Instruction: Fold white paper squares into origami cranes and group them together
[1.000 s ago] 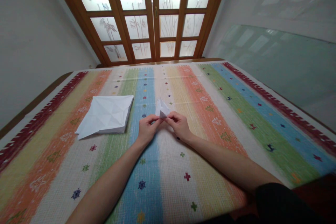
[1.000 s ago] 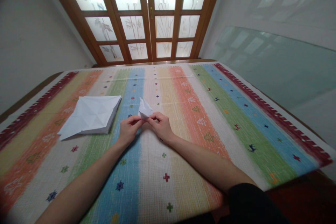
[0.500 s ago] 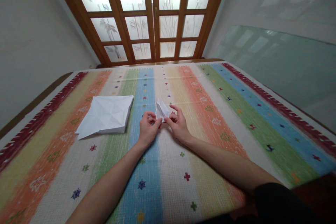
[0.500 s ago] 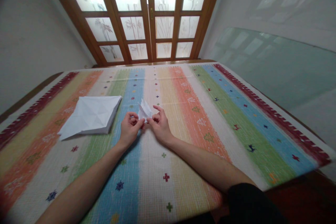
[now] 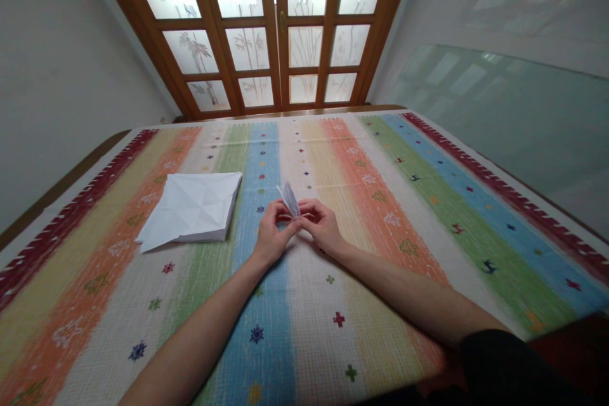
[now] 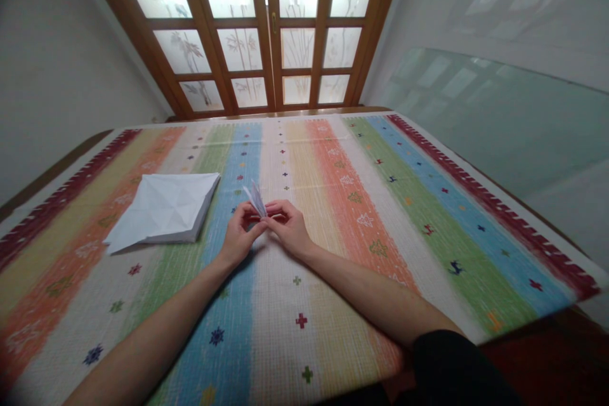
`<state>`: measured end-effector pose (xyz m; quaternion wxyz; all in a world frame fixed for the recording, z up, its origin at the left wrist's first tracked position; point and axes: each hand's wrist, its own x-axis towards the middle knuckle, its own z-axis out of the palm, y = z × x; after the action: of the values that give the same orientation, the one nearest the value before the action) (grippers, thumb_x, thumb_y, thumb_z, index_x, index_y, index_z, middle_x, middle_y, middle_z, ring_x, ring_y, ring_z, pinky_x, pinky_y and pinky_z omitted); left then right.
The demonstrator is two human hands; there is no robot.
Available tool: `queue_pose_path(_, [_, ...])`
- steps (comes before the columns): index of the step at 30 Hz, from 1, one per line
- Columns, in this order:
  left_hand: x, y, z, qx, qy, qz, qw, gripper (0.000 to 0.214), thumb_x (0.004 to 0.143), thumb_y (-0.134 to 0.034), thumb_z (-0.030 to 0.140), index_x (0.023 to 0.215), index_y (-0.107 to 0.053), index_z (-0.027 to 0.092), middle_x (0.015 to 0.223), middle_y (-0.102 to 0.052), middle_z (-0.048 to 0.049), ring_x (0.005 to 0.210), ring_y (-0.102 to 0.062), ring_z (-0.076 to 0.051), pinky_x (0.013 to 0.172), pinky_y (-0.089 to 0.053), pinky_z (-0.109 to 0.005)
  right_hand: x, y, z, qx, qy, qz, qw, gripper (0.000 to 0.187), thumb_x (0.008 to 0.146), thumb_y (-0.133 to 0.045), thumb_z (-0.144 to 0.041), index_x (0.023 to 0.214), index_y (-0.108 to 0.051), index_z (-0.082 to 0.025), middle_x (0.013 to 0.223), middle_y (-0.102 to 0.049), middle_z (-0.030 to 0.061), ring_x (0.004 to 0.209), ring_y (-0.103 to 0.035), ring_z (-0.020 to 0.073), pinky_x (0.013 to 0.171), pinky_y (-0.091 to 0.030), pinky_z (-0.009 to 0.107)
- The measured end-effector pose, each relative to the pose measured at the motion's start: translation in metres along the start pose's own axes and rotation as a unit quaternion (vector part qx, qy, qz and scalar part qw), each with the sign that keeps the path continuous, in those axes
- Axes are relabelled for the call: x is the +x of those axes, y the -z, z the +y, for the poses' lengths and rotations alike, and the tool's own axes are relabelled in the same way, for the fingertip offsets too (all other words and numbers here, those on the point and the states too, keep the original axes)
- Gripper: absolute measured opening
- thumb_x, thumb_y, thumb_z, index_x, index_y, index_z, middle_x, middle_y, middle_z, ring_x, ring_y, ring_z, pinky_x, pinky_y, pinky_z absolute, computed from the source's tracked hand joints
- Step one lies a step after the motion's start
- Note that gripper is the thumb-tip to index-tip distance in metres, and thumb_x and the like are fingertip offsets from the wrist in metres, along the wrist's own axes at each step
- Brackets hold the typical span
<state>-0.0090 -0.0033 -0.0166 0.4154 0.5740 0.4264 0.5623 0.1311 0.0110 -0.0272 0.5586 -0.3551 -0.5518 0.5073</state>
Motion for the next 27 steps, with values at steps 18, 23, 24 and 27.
queue_pose_path(18, [0.006, 0.009, -0.001, 0.022, 0.010, -0.026, 0.999, 0.020, 0.064, -0.076, 0.029, 0.070, -0.060, 0.018, 0.090, -0.064, -0.0044, 0.084, -0.059, -0.018, 0.078, -0.048, -0.031, 0.008, 0.013, 0.010, 0.010, 0.013, -0.075, 0.997, 0.028, 0.063, -0.083, -0.043, 0.068, -0.067, -0.021, 0.122, -0.067, 0.0106, 0.114, -0.062, 0.0273, 0.105, -0.040, 0.050])
queue_pose_path(23, [0.004, 0.008, -0.001, 0.030, -0.001, -0.047, 0.998, 0.019, 0.074, -0.068, 0.034, 0.072, -0.061, 0.017, 0.075, -0.062, -0.0018, 0.072, -0.057, -0.015, 0.072, -0.047, -0.027, 0.007, 0.011, 0.005, 0.044, 0.001, -0.090, 0.995, 0.026, 0.062, -0.085, -0.038, 0.068, -0.067, -0.021, 0.119, -0.069, 0.0102, 0.112, -0.063, 0.0265, 0.104, -0.040, 0.049])
queue_pose_path(24, [0.004, 0.009, -0.001, 0.039, -0.010, -0.047, 0.998, 0.018, 0.077, -0.065, 0.034, 0.075, -0.062, 0.017, 0.076, -0.062, -0.0020, 0.072, -0.057, -0.016, 0.072, -0.046, -0.027, 0.007, 0.010, 0.004, 0.048, -0.002, -0.089, 0.995, 0.027, 0.061, -0.085, -0.038, 0.069, -0.066, -0.021, 0.119, -0.069, 0.0103, 0.113, -0.063, 0.0264, 0.105, -0.040, 0.049])
queue_pose_path(27, [0.003, 0.009, 0.000, 0.076, -0.043, -0.042, 0.995, 0.019, 0.083, -0.056, 0.034, 0.080, -0.064, 0.017, 0.080, -0.064, -0.0032, 0.076, -0.058, -0.017, 0.073, -0.045, -0.028, 0.007, 0.008, 0.003, 0.055, -0.012, -0.078, 0.995, 0.029, 0.060, -0.086, -0.039, 0.069, -0.065, -0.020, 0.121, -0.068, 0.0109, 0.114, -0.062, 0.0261, 0.106, -0.039, 0.049])
